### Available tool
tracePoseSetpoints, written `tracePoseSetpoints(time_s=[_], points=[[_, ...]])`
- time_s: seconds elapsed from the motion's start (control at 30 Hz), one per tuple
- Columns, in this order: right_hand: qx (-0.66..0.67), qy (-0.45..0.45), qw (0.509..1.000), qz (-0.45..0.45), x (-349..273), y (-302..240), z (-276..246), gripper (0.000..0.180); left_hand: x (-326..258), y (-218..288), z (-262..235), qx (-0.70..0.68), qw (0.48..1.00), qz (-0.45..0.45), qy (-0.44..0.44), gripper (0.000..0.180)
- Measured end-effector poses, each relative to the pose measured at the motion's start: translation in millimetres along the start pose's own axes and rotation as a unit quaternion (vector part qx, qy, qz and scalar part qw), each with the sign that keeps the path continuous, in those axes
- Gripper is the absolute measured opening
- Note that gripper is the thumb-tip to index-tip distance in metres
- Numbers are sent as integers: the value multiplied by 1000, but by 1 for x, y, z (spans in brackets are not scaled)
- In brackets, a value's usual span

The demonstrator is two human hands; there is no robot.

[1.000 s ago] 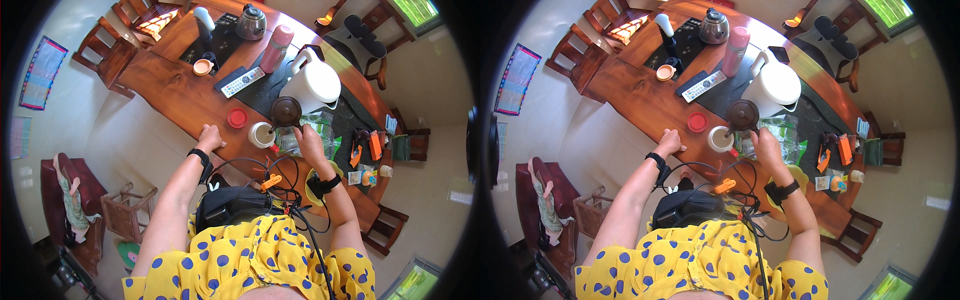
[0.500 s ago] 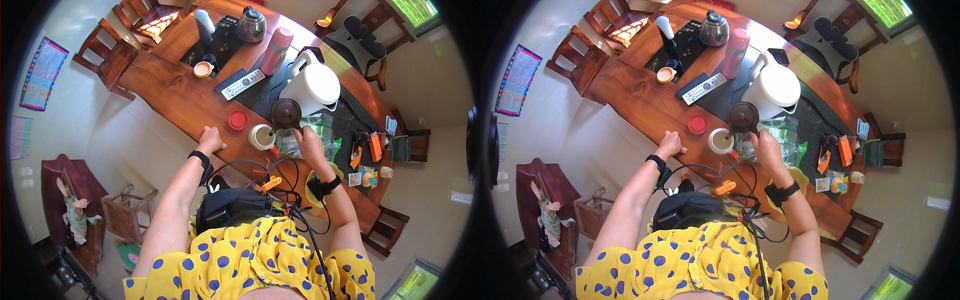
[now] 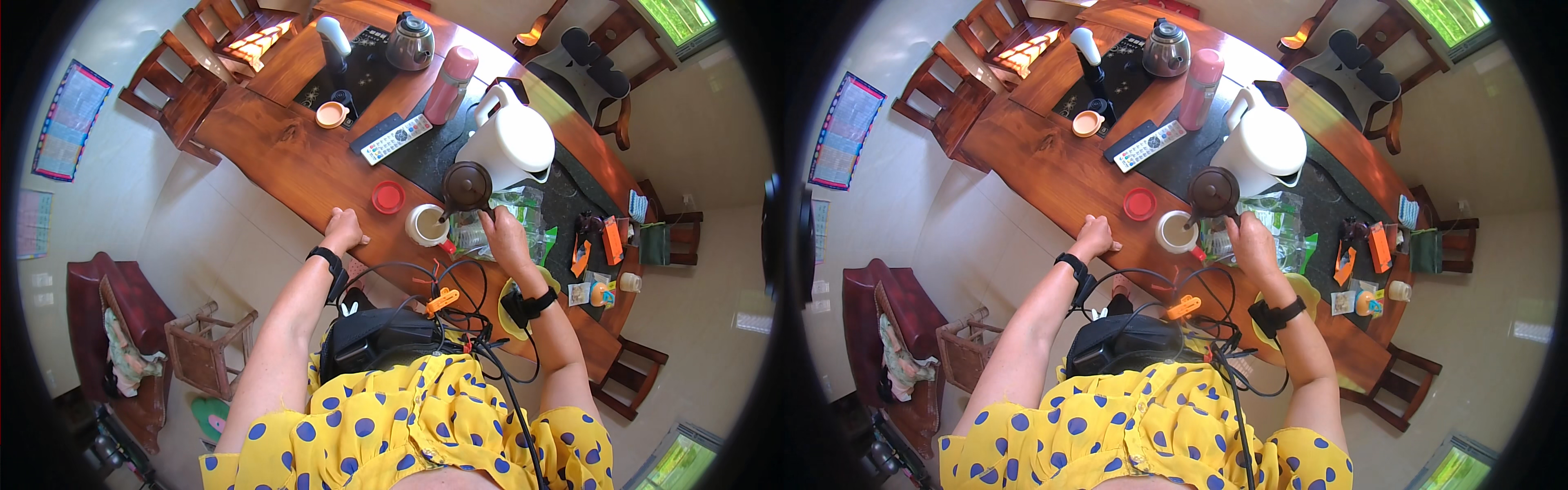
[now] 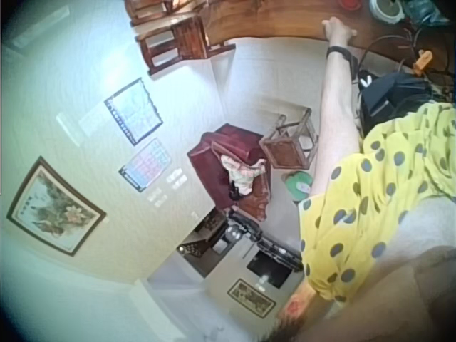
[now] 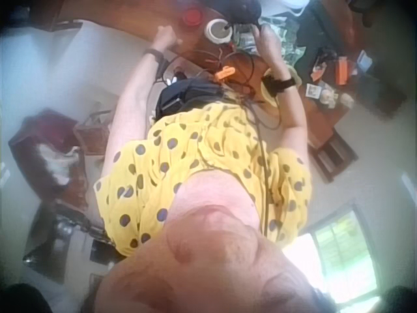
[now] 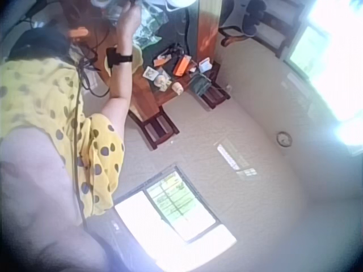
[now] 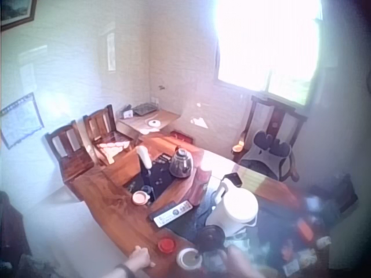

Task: The person picks up a mug and its lid, walks to an outdoor sink, rinses both the mug and lid under running water, and carries them back inside to place them on a table.

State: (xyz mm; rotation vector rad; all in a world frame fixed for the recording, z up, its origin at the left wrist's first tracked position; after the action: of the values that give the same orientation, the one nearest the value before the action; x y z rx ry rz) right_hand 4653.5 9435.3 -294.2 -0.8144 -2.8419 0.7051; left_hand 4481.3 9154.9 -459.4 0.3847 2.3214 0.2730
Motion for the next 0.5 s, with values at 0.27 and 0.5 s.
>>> tracePoseSetpoints(time_s=[0.27,0.5], points=[[7,17,1000,-14,2,1,-1,32,-3,3,-3,9,1000,9,4,68],[2,18,1000,-13,2,1,-1,32,-2,3,-2,10,1000,10,0,67]])
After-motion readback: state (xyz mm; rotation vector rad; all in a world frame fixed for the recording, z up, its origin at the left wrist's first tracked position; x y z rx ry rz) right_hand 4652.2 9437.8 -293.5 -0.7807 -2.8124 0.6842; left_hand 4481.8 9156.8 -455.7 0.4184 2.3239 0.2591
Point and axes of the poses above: each hand's wrist, its own x-axis towards the middle knuckle, its own z-axis out of the palm, y = z × x, the point moved 10 cm from there along x, towards the middle knuckle, and after that the axes turned 1 degree about z, right-handed, at the moved point
